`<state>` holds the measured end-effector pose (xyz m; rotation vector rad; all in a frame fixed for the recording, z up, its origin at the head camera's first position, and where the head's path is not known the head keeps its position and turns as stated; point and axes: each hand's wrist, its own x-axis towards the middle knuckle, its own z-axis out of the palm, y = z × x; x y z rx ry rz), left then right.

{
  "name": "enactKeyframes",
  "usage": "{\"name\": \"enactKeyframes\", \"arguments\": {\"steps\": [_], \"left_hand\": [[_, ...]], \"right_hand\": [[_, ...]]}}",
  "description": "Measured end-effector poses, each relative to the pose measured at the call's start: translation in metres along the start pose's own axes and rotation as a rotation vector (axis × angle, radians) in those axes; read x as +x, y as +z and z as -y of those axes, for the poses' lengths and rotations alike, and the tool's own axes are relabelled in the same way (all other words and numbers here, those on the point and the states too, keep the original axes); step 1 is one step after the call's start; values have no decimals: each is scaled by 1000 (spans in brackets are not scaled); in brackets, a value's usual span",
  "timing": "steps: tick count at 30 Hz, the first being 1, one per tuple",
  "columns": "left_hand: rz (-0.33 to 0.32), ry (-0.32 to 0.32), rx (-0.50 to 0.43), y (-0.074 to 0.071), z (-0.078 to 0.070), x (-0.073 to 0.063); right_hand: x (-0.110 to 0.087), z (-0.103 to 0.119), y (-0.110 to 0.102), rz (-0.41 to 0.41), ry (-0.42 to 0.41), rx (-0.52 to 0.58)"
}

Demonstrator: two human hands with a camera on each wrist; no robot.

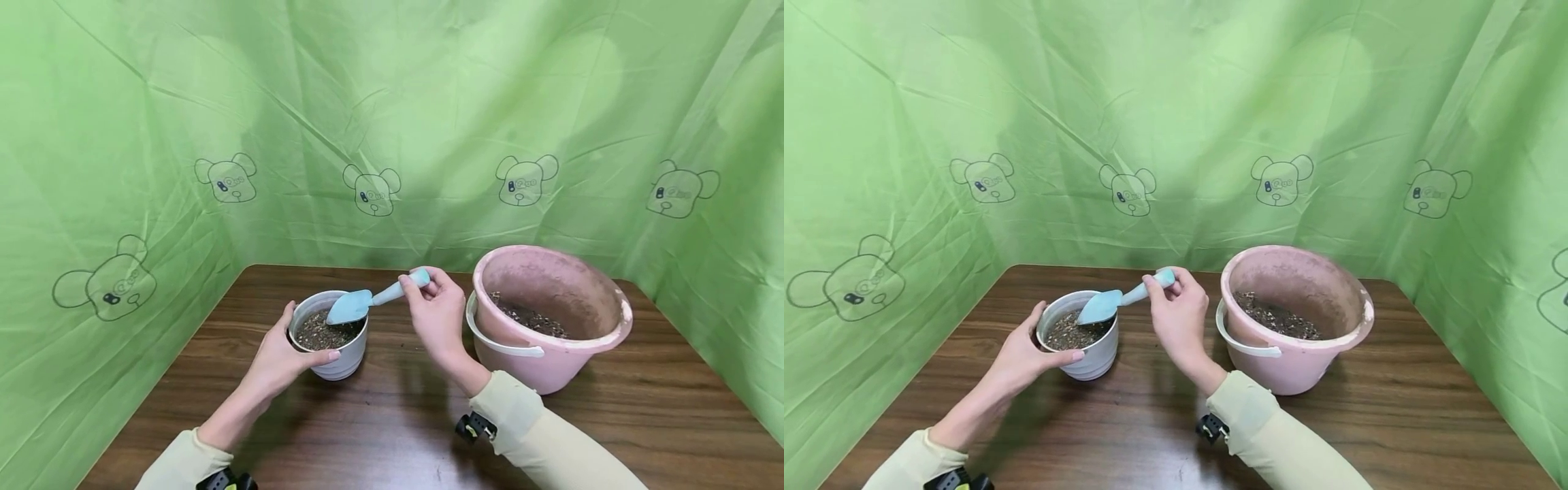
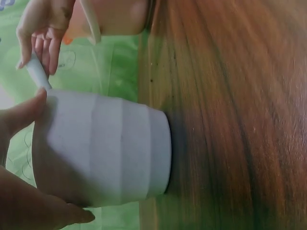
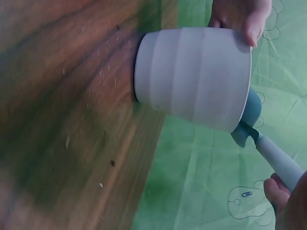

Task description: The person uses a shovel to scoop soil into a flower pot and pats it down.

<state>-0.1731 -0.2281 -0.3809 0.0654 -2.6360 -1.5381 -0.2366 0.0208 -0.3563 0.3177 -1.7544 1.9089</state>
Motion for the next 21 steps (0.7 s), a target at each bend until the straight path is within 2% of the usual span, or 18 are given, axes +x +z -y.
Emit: {"name": "enactKeyframes", "arguments": {"steps": [4,8,10,16,18,21], "left_hand": [[19,4,-10,-3,2,3],[16,12,-5,-3,3,6],[17,14,-3,-3,4,6],[13,8,-6,-4,5,6],[7,12,-11,-4,5,5],[-1,20,-18,-3,6,5]], "right_hand": [[0,4,2,61,-86,-131],[2,7,4,94,-111,-166],[3,7,5,79,-96,-134],[4,4,10,23,17,60],[2,2,12,33,45,85],[-2,-3,15,55,72,68]]}}
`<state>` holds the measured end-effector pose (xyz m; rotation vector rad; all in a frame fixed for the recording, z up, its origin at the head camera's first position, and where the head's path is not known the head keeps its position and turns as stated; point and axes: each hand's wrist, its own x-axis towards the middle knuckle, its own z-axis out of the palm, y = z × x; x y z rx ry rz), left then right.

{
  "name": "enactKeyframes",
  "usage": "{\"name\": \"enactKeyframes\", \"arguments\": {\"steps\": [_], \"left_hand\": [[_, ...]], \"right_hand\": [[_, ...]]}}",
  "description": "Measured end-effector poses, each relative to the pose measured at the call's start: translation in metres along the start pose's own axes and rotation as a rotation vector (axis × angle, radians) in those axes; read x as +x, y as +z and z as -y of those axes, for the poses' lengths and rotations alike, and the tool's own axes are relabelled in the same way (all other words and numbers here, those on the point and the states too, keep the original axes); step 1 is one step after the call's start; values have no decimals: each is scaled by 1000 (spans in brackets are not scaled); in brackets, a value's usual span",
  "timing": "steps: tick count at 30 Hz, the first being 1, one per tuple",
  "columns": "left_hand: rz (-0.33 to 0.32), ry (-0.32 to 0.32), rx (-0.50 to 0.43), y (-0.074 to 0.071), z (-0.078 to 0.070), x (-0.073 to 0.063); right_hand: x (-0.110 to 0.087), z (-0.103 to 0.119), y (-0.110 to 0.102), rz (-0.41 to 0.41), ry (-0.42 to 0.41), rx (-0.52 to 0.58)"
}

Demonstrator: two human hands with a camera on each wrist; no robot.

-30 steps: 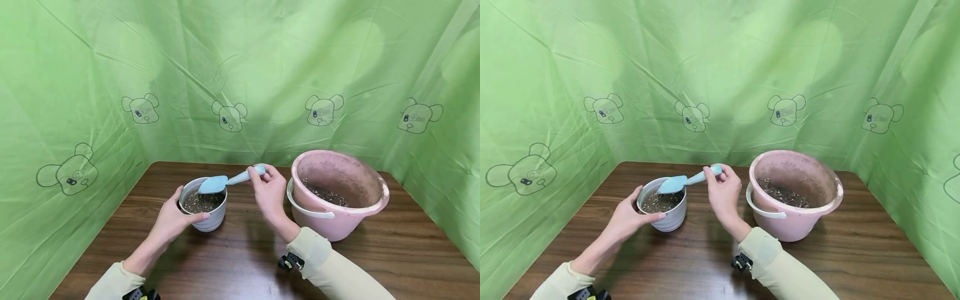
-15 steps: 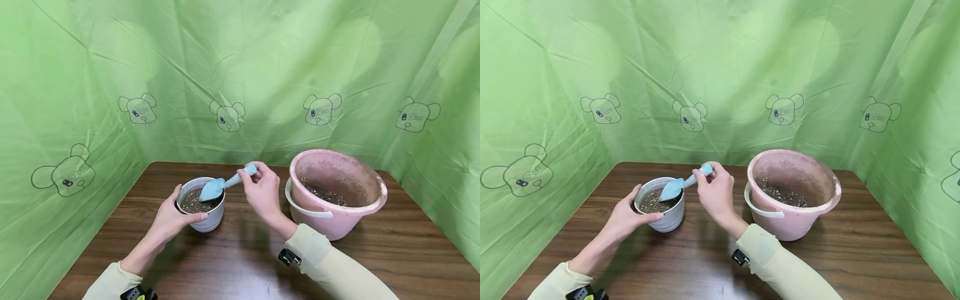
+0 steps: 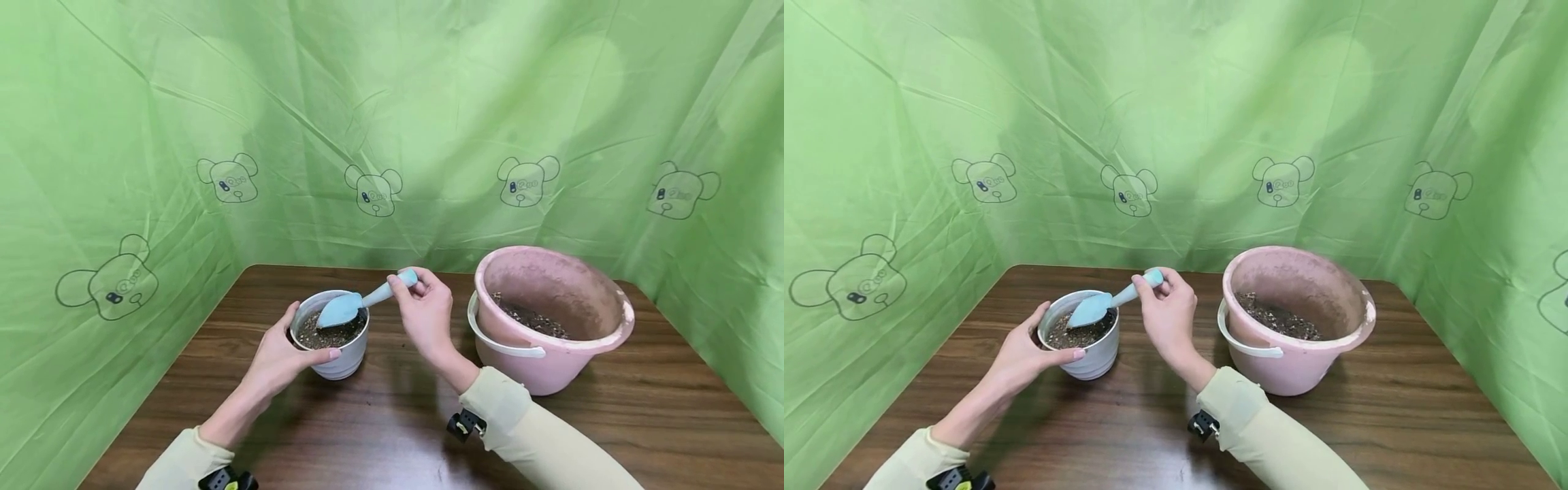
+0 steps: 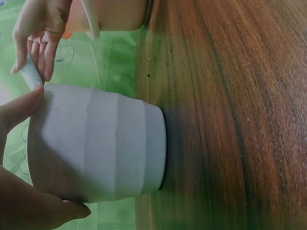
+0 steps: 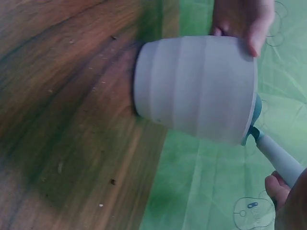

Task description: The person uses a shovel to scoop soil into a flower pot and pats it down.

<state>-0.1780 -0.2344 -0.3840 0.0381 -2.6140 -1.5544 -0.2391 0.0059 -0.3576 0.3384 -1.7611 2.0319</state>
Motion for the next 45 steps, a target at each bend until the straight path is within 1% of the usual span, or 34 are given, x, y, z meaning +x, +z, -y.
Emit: {"name": "enactKeyframes", "arguments": {"steps": [4,7,10,13,15,17,20,23,25,27,29,31,35,38,40,42,45], "left_hand": [[-13,-5,4,2,-1,0],[-38,-23,16,5,-4,-2],[-70,-48,39,9,-7,-7],[-69,-60,54,9,-8,-12],[-30,-42,49,5,-7,-12],[29,7,19,-3,-2,-6],[148,91,-109,-17,9,7],[255,145,-255,-27,23,17],[292,161,-305,-29,29,21],[301,165,-321,-29,33,22],[288,159,-319,-26,33,23],[266,142,-314,-23,31,21],[196,117,-277,-16,22,12],[110,92,-216,-8,14,4],[50,64,-175,-3,10,-2],[5,34,-147,1,7,-8],[-21,14,-128,2,5,-11]], "right_hand": [[-2,-6,-1,-7,16,-53],[-1,-5,-2,-24,6,-43],[2,0,-4,-44,-12,18],[5,6,-7,-58,-26,64],[6,9,-10,-51,-30,85],[7,11,-12,-41,-24,84],[7,11,-14,-16,-1,68],[5,9,-14,16,30,32],[3,7,-14,36,36,-9],[2,6,-14,46,29,-59],[3,6,-15,43,20,-94],[4,6,-15,32,16,-83],[7,7,-15,-10,26,28],[7,10,-17,-40,21,82],[6,12,-17,-47,12,66],[5,13,-17,-48,1,16],[4,13,-17,-37,-19,-57]]}}
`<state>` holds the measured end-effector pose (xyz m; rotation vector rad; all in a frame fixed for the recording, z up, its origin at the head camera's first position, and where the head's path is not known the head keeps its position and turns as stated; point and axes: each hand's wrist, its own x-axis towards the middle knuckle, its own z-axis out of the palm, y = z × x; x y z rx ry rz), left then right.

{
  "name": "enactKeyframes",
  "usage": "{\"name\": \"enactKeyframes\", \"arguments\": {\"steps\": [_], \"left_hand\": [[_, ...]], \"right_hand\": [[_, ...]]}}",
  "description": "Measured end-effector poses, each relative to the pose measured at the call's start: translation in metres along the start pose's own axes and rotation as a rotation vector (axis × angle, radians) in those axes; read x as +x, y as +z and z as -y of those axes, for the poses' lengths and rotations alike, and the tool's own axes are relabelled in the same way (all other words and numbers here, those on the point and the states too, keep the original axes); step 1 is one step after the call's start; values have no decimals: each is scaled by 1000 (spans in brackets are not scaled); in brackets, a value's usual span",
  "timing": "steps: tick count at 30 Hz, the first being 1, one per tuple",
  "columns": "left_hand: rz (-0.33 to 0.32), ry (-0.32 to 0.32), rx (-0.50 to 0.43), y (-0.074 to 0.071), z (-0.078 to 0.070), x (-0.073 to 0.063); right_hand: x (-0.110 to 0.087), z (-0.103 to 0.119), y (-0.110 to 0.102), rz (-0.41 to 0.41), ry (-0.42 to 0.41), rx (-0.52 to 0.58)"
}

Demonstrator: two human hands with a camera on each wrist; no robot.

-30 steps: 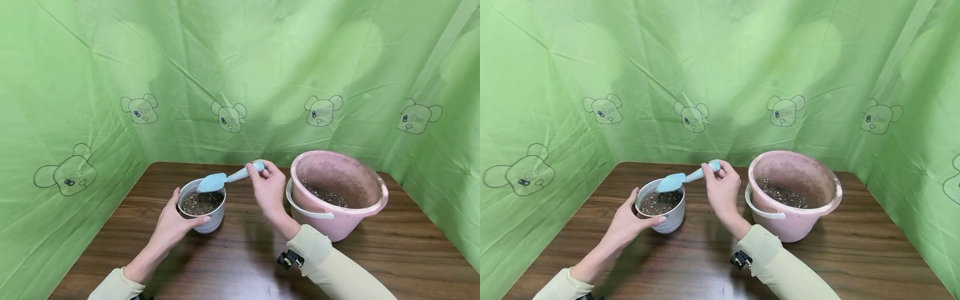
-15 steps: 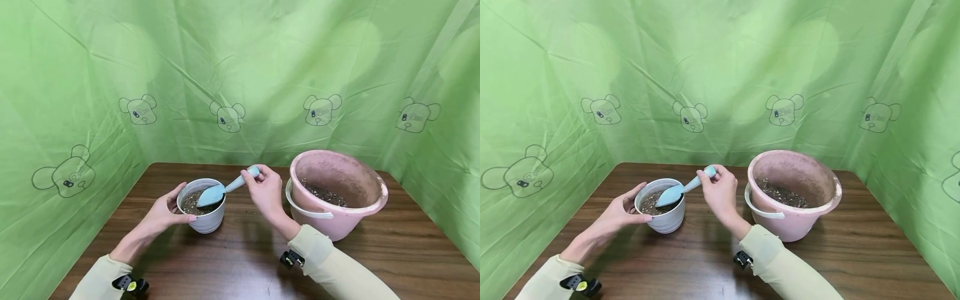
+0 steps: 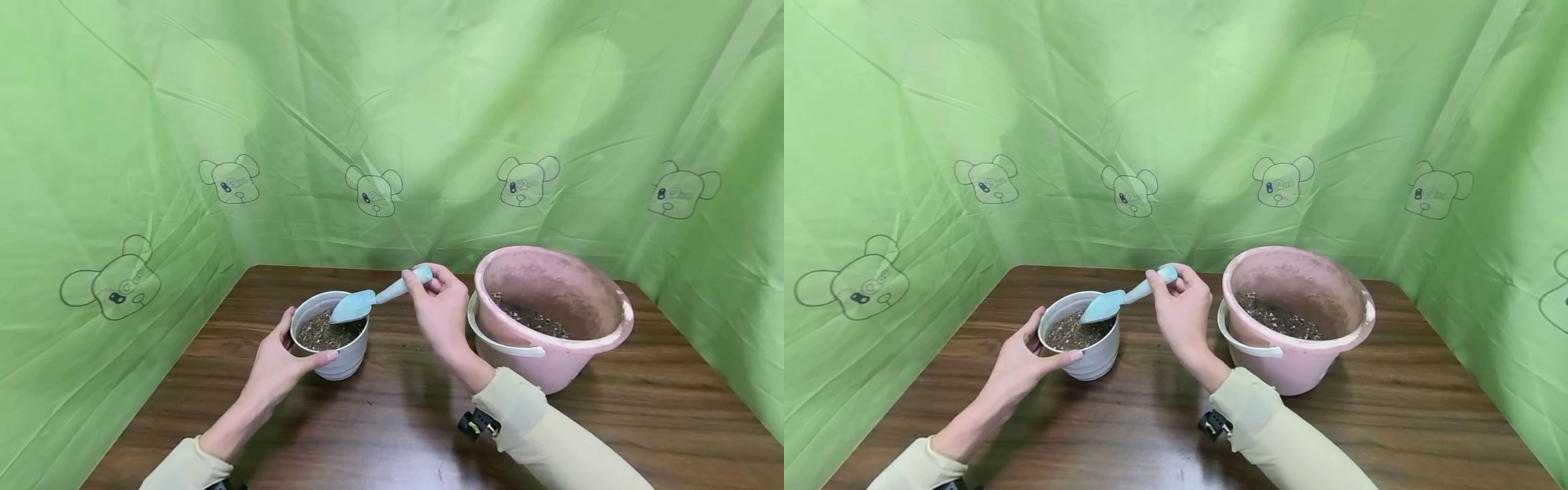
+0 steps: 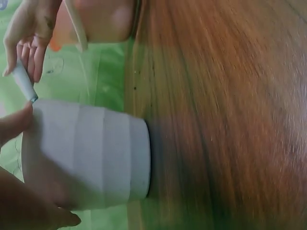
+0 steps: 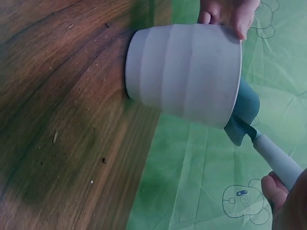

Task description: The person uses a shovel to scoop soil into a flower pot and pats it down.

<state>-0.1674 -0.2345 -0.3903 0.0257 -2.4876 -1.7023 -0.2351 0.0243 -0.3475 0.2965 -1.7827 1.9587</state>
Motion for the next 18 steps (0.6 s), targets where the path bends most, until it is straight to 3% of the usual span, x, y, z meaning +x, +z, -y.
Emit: {"name": "enactKeyframes", "arguments": {"steps": [7,11,14,18], "left_hand": [[83,62,6,-11,6,11],[86,53,19,-13,9,13],[79,38,26,-12,10,13],[75,30,34,-10,9,13]], "right_hand": [[-1,0,4,38,-75,-123],[-1,5,6,66,-105,-169],[1,7,6,52,-96,-122],[2,14,4,26,-68,53]]}}
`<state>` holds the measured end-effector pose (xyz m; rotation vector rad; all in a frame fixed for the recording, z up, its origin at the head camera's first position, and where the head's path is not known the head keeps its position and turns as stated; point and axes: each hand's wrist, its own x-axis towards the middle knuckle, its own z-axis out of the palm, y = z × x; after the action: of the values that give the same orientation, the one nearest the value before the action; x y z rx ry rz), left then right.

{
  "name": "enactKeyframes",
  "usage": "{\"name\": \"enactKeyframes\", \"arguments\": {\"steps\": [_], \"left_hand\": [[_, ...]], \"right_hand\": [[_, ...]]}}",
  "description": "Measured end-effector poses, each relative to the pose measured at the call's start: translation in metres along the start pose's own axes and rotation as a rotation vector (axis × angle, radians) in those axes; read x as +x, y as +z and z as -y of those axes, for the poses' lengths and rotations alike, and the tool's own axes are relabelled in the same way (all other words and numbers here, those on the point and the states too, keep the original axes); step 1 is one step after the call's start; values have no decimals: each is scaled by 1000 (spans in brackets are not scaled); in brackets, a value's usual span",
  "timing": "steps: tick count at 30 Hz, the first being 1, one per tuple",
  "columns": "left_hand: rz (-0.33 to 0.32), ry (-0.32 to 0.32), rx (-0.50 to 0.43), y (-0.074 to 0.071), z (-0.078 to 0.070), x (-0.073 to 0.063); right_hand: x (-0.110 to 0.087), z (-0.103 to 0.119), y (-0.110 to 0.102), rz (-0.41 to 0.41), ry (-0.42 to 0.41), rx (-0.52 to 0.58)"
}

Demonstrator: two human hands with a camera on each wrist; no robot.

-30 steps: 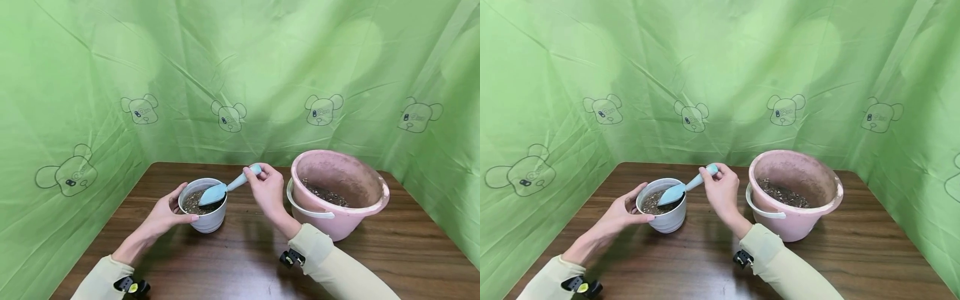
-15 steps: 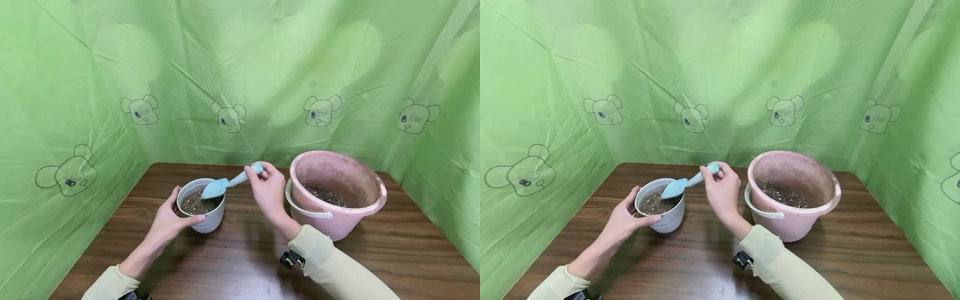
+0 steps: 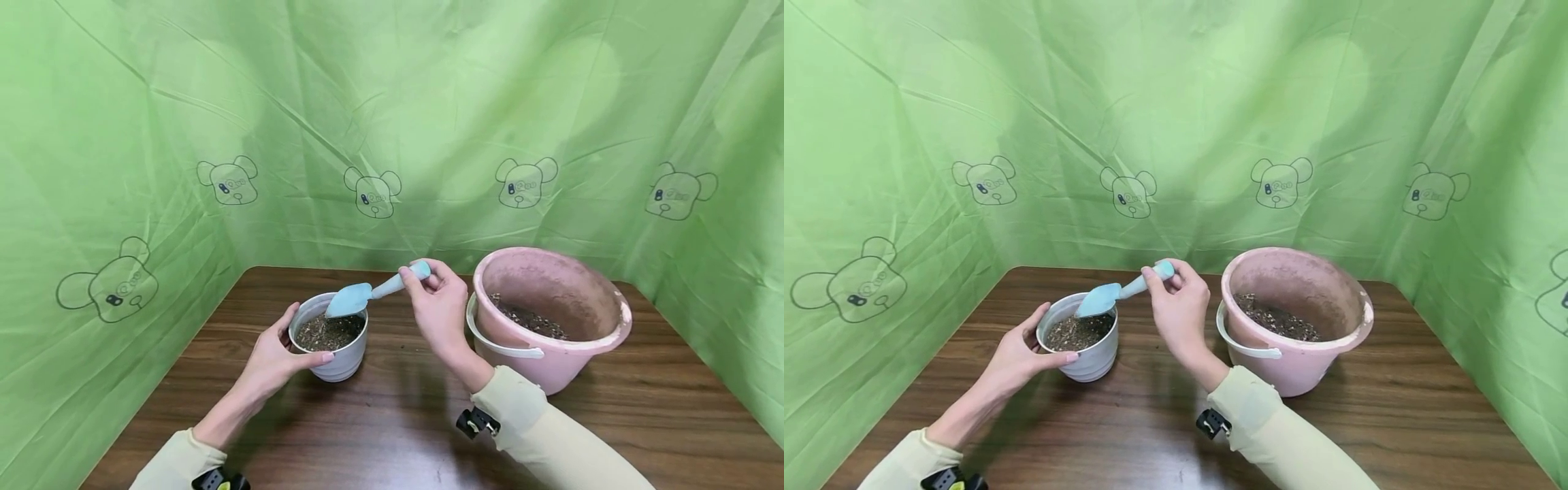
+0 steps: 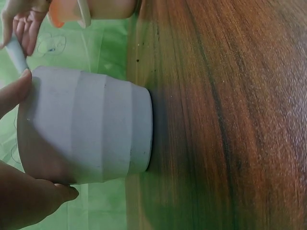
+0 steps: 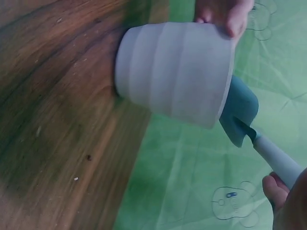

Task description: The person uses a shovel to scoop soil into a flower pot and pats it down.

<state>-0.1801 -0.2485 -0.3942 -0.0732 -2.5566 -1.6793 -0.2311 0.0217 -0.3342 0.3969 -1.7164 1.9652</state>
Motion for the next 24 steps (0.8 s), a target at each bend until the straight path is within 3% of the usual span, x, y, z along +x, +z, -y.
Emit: {"name": "enactKeyframes", "arguments": {"steps": [3,13,18,24], "left_hand": [[0,6,-2,0,-1,0],[14,38,-14,-2,1,3],[26,50,-29,-2,1,5],[44,65,-45,-4,2,6]], "right_hand": [[1,10,-1,-4,1,92],[14,60,-20,17,-63,150],[26,80,-45,19,-90,180],[40,101,-90,1,-112,166]]}}
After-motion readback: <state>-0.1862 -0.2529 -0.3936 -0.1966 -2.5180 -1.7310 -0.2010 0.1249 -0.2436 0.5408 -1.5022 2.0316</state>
